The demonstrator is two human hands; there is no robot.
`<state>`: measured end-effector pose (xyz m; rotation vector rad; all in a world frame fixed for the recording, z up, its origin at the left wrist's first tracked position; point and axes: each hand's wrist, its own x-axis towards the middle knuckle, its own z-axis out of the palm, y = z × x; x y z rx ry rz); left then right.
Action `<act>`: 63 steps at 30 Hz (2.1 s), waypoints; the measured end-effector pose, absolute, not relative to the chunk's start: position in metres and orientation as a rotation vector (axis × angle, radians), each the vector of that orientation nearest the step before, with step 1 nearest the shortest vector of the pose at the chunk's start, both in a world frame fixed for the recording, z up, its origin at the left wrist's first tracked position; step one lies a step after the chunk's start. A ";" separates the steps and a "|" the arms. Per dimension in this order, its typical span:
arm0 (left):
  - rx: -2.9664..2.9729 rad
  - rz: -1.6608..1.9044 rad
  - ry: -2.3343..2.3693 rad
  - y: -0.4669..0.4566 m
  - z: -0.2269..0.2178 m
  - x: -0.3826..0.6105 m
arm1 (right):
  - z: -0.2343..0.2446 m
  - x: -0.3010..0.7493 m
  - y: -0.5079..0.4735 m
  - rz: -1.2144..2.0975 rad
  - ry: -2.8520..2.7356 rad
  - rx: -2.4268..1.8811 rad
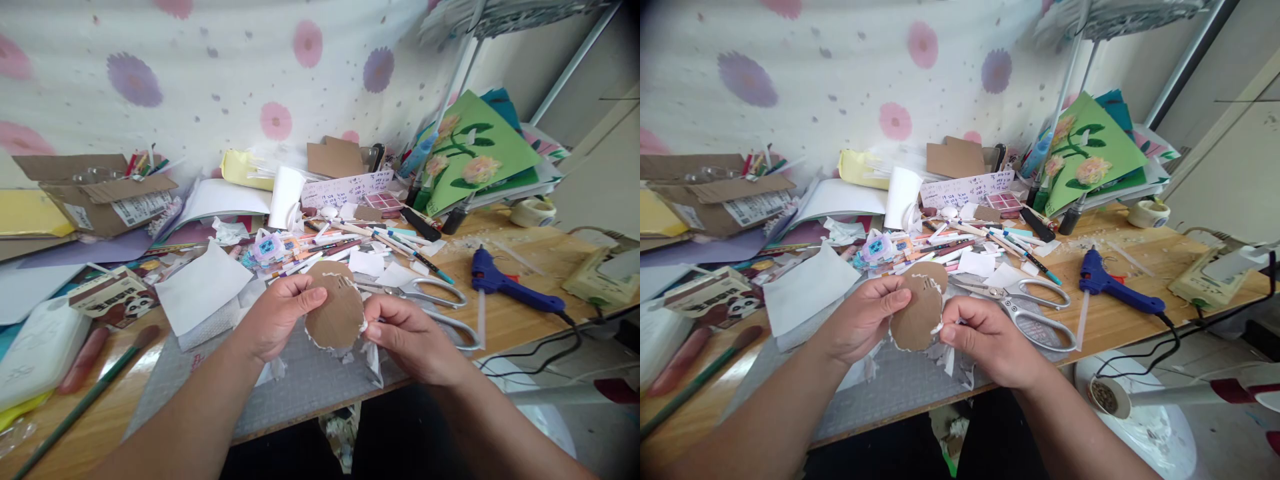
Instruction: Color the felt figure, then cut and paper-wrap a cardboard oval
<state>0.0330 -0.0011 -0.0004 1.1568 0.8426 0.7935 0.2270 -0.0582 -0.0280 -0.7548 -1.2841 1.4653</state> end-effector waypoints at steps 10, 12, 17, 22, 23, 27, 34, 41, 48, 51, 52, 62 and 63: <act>1.191 0.838 0.897 0.006 0.004 0.025 | -0.024 0.229 -0.058 1.436 -1.069 -0.877; 1.210 0.822 0.887 0.006 0.003 0.025 | -0.024 0.225 -0.059 1.461 -1.073 -0.912; 1.231 0.843 0.904 0.003 0.002 0.028 | -0.025 0.213 -0.056 1.419 -1.054 -1.004; 1.194 0.834 0.750 -0.002 0.000 0.032 | -0.022 0.207 -0.055 1.368 -0.803 -0.974; 1.201 0.809 0.737 -0.003 -0.001 0.033 | -0.021 0.206 -0.055 1.363 -0.775 -0.964; 1.183 0.784 0.723 -0.006 -0.003 0.036 | -0.020 0.203 -0.057 1.409 -0.819 -0.891; 1.100 0.796 0.686 -0.005 -0.003 0.037 | -0.028 0.204 -0.059 1.391 -0.988 -0.814; 1.164 0.796 0.738 -0.001 -0.004 0.034 | -0.031 0.215 -0.063 1.322 -1.187 -0.938; 1.259 0.701 0.837 0.000 0.000 0.029 | -0.023 0.228 -0.055 1.281 -1.034 -0.908; 1.257 0.705 0.825 -0.001 0.000 0.029 | -0.019 0.225 -0.052 1.243 -1.107 -1.019; 1.246 0.738 0.819 -0.002 -0.001 0.030 | -0.019 0.223 -0.052 1.250 -1.103 -1.024; 1.233 0.788 0.763 -0.011 -0.004 0.038 | -0.013 0.217 -0.051 1.220 -1.172 -1.108; 1.247 0.776 0.777 -0.011 -0.003 0.037 | -0.012 0.218 -0.050 1.171 -1.185 -1.151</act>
